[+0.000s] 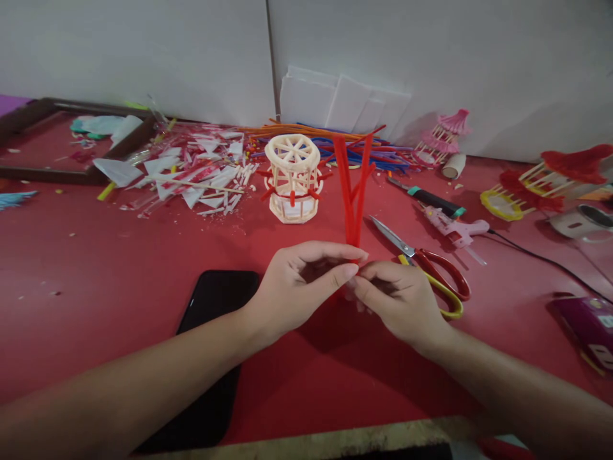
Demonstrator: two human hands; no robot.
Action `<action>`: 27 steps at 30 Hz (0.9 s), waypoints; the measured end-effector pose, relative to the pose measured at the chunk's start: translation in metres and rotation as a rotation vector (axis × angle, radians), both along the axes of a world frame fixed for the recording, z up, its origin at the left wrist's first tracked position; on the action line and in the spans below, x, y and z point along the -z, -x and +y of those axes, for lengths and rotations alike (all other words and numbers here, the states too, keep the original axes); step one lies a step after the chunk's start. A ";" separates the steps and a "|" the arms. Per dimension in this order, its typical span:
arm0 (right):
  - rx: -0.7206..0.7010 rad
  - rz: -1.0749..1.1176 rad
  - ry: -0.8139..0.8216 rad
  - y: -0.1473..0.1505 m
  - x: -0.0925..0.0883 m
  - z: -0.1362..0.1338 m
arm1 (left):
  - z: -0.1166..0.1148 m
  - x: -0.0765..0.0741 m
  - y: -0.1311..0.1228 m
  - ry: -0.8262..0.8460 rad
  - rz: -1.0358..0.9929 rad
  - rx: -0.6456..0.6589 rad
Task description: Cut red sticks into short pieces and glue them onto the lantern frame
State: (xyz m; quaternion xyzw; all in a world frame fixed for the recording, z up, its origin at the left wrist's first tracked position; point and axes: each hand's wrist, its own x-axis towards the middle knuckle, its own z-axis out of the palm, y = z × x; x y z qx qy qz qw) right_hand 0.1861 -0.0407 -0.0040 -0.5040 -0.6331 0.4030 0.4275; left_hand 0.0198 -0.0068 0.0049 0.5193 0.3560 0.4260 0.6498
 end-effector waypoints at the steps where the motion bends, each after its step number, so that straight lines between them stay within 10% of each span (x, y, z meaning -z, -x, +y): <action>1: -0.002 -0.019 -0.005 0.000 0.001 0.000 | 0.000 0.000 0.000 0.004 0.007 -0.004; 18: -0.081 -0.385 -0.245 -0.005 0.000 0.005 | 0.006 0.006 0.002 0.036 0.075 -0.029; 27: 0.035 -1.091 -0.234 -0.107 -0.022 0.023 | 0.014 0.012 0.007 -0.033 0.218 -0.078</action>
